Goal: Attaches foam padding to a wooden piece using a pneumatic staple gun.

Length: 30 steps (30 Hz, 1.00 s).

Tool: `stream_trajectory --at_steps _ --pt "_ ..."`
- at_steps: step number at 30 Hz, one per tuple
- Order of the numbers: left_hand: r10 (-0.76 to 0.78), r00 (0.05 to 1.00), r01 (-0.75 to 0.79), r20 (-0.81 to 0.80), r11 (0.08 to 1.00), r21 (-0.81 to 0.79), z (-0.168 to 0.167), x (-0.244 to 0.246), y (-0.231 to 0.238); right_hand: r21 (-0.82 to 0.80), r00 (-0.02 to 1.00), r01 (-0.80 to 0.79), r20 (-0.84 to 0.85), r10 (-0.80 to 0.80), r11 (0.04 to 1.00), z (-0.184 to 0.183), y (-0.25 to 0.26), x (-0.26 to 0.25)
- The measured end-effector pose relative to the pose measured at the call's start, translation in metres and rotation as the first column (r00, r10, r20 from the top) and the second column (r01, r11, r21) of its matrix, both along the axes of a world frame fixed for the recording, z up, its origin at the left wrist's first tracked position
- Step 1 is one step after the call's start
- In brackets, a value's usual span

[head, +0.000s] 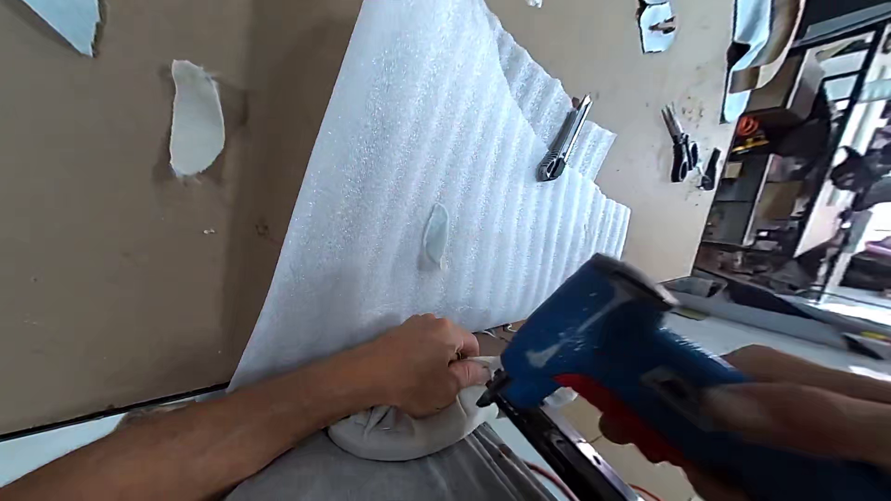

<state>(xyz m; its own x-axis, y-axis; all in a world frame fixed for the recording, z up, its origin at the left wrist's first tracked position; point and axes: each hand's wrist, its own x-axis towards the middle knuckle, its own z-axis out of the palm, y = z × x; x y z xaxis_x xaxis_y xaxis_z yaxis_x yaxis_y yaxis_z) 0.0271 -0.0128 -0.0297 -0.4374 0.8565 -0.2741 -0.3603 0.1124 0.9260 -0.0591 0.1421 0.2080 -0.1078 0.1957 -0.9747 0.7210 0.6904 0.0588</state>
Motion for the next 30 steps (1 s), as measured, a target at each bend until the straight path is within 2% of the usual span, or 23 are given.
stream_trajectory --at_steps 9,17,20,24,26,30 --pt "0.033 0.995 -0.029 -0.098 0.998 0.047 -0.005 0.002 0.002 -0.076 0.983 -0.001 0.181 0.014 0.997 -0.018 -0.001 0.002" --pt "0.04 0.993 -0.031 -0.108 0.996 0.086 -0.007 0.003 0.002 -0.184 0.972 0.003 0.231 0.04 0.983 -0.028 -0.009 0.008" --pt "0.071 0.997 -0.069 -0.038 0.995 0.068 -0.011 0.002 0.003 -0.174 0.991 -0.005 0.13 0.028 0.985 -0.022 -0.003 0.011" --pt "0.093 0.994 -0.088 0.049 0.992 -0.094 -0.001 -0.004 -0.03 -0.124 0.984 0.12 -0.119 -0.135 0.985 -0.001 0.016 0.01" --pt "0.05 0.996 -0.041 0.07 0.991 -0.126 0.004 -0.001 -0.051 -0.116 0.972 0.177 -0.135 -0.192 0.977 0.004 0.023 0.011" --pt "-0.06 0.983 0.062 0.172 0.998 -0.006 0.005 0.004 -0.065 -0.154 0.982 0.123 -0.121 -0.143 0.98 -0.001 0.022 0.016"
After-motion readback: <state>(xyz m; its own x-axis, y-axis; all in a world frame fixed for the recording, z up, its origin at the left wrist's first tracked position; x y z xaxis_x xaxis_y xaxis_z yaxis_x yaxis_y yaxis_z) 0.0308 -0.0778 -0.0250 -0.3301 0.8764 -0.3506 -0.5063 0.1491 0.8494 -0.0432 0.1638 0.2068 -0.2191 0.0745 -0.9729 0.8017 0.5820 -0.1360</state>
